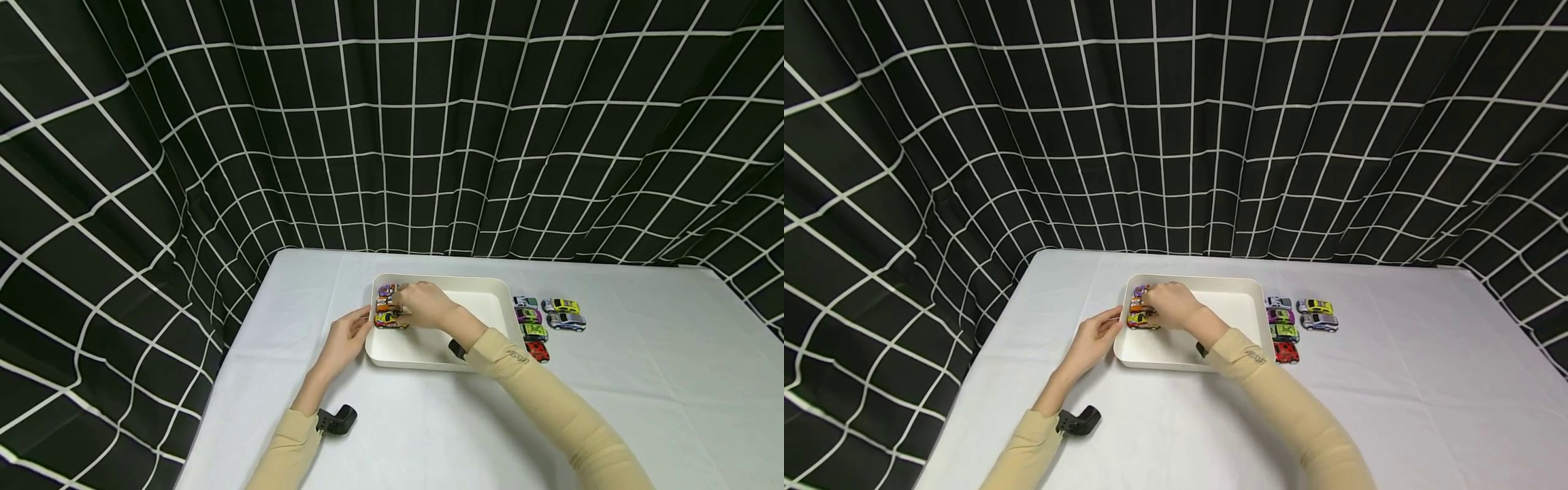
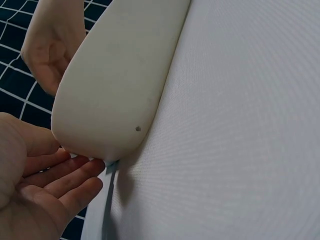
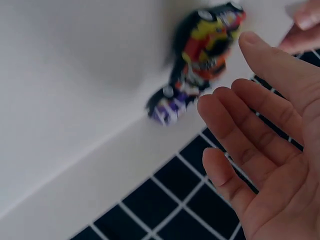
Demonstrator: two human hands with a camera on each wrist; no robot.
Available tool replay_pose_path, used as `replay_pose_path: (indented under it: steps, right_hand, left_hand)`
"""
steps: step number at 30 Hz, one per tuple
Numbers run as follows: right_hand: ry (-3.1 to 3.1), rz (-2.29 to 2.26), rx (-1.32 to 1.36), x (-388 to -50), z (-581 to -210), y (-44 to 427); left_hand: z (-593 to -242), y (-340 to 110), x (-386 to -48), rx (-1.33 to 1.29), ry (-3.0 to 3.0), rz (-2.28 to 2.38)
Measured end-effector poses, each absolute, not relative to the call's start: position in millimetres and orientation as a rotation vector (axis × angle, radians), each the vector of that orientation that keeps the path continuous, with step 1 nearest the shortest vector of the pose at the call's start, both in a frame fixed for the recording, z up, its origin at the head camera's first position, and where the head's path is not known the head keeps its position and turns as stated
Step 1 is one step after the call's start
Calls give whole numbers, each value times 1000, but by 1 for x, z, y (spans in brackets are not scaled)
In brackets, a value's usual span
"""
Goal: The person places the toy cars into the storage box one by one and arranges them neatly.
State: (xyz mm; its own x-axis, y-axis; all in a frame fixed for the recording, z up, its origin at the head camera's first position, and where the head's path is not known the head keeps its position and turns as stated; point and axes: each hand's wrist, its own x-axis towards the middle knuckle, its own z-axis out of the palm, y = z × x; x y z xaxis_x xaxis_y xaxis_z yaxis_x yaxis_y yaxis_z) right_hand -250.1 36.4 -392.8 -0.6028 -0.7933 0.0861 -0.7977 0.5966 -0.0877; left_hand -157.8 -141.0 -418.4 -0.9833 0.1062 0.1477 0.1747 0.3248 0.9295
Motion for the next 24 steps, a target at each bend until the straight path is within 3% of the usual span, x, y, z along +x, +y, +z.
replay_pose_path:
  steps: [11, 24]
  right_hand:
    - [-2637, 92, 1331, -243, -373, 101]
    - [-2715, 170, 1104, -232, -377, 190]
  left_hand:
    - [-455, -145, -175, -216, -2485, -1751]
    - [-452, -145, -174, -229, -2484, -1773]
